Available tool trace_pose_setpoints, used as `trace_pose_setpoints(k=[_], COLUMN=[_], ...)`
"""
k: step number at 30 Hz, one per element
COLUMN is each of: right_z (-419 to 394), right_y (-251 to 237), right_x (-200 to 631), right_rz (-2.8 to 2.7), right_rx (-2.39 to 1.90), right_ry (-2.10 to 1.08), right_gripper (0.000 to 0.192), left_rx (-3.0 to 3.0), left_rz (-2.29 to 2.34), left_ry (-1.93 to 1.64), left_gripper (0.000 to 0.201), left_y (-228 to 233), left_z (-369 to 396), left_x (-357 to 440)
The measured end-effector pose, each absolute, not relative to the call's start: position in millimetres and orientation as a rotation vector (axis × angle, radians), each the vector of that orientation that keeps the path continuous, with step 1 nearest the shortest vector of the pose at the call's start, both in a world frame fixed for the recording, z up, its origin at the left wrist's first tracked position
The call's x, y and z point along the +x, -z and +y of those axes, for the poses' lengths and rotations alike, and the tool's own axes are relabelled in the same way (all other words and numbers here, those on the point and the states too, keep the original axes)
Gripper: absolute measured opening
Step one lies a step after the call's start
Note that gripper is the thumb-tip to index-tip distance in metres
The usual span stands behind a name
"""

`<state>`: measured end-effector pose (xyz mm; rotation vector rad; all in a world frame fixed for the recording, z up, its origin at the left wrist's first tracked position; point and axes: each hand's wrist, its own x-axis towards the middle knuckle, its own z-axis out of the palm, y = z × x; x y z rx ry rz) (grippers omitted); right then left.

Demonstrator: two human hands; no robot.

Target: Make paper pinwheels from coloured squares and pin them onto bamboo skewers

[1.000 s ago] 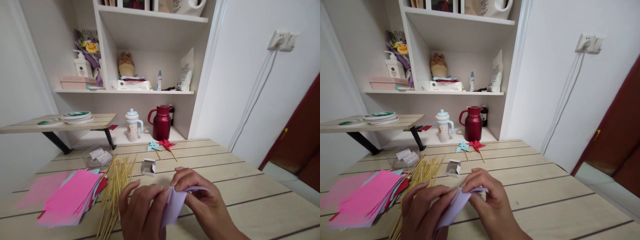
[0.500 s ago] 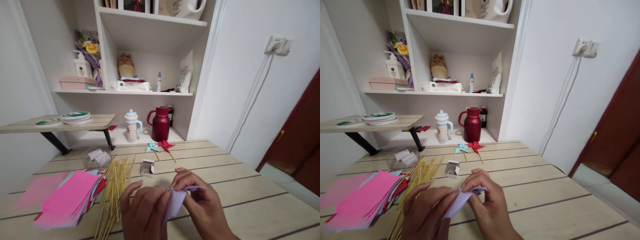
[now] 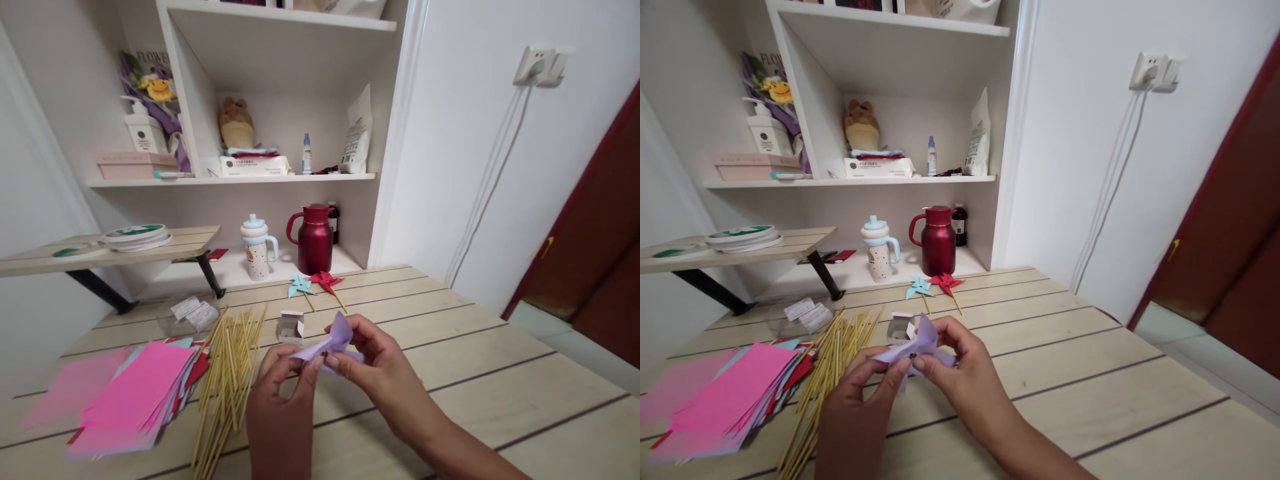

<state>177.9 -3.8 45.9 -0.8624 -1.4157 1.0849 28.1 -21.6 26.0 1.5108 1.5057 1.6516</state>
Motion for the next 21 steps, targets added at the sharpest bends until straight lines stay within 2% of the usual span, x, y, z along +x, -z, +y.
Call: trace_pose_setpoints(k=[6,13,15,19,21], right_z=[-5.4,-5.9,-7.4,-10.3,-11.1], right_y=[-50.7,-50.4,-50.3,-50.5,-51.0], right_x=[177.0,180.1,181.6,185.5,186.9], right_rz=[-1.425,-1.488,-1.525,-1.662,-1.727], right_rx=[-0.807,-0.888,-0.906,-0.712,-0.554], right_ry=[-1.129,-1.073,-0.986,-0.654,-0.481], right_gripper=[0.021,0.013,0.013,0.004,0.013], left_rx=[1.527,1.85,2.0,2.384,2.625], left_rz=[1.514,1.511,1.503,1.406,1.311], left_ry=[-1.659,-1.751,-1.805,-1.988,-1.992], left_gripper=[0.021,0.008,0.007,0.02,0.025], left_y=[-24.5,-23.2,-23.8,-31.1,-34.9], left_z=[-21.5,-26.1,-27.1,-30.6,-32.2], left_x=[24.4,23.2,21.8,15.3,9.6])
